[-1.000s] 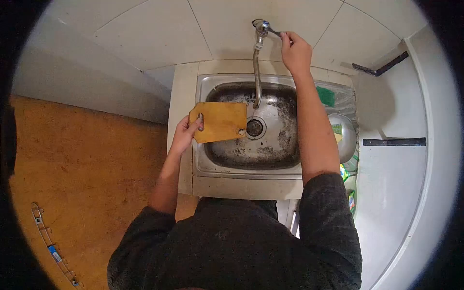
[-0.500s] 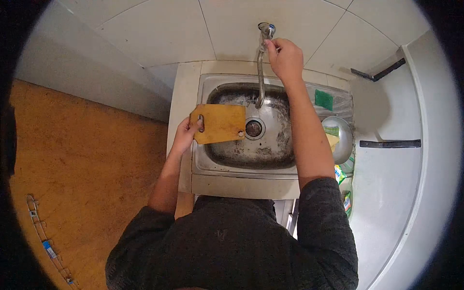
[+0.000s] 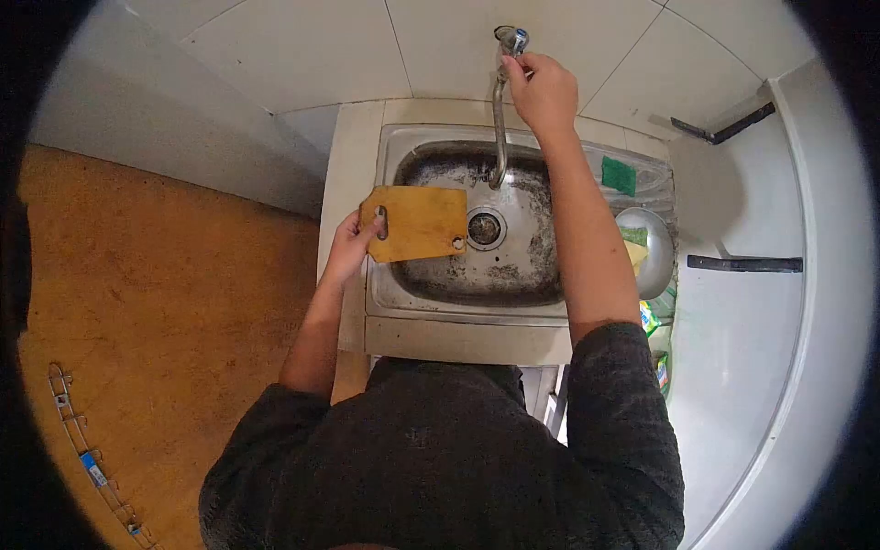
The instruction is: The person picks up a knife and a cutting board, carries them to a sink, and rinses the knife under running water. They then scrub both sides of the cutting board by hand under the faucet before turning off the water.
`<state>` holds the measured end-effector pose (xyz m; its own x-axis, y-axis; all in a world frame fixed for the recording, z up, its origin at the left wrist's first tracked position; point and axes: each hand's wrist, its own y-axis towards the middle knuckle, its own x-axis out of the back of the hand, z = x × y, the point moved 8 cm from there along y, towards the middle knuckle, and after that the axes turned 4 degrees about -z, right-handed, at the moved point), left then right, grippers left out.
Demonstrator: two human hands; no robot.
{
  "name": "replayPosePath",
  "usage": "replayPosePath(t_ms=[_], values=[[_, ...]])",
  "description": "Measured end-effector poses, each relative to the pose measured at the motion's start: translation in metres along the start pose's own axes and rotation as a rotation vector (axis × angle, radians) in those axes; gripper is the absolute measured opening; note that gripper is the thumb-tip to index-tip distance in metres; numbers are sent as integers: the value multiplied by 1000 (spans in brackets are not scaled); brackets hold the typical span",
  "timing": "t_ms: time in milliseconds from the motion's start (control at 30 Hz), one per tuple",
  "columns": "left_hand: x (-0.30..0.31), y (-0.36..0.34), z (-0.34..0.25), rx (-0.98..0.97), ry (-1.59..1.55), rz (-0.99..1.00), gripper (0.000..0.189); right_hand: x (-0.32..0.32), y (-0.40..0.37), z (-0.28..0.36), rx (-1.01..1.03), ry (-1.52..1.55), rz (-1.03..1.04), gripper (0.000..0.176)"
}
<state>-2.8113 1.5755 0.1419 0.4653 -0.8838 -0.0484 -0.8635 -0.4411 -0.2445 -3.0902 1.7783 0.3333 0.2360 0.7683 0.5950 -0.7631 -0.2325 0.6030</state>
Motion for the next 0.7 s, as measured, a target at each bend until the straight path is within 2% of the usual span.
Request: replayPosePath(t_ms=[100, 167, 233, 300, 333, 367, 433, 467, 533, 567, 633, 667, 700], values=[[0, -1, -1, 16, 29, -24, 15, 0, -3, -1, -32, -3, 10, 29], [0, -4, -4, 28, 24, -32, 14, -1, -16, -14, -138, 141, -29, 35], [2, -2, -3, 35, 19, -34, 14, -27, -55, -74, -410, 493, -94, 41], [9, 0, 5, 8, -3, -33, 20, -69, -137, -132, -948, 623, 28, 46], [10, -1, 4, 8, -3, -34, 20, -99, -183, -146, -1087, 799, 205, 41], [11, -2, 2, -6, -8, -29, 20, -118, -222, -147, -1222, 974, 391, 37], [13, -4, 0, -22, -11, -25, 19, -129, -266, -115, -1645, 1131, 283, 29], [15, -5, 2, -3, 15, -43, 19, -132, -274, -119, -1642, 1135, 283, 29], [19, -3, 3, 9, 40, -64, 19, -152, -279, -119, -1641, 1498, 214, 24], [20, -3, 6, -3, 27, -44, 19, -161, -285, -131, -1641, 1501, 217, 24], [19, -4, 3, -12, 23, -22, 19, -169, -265, -116, -1341, 2211, 506, 29], [17, -7, 0, 22, -28, -42, 18, -165, -268, -122, -1344, 2216, 501, 29], [15, -10, -1, 57, -78, -62, 18, -163, -275, -142, -1412, 2061, 332, 29]])
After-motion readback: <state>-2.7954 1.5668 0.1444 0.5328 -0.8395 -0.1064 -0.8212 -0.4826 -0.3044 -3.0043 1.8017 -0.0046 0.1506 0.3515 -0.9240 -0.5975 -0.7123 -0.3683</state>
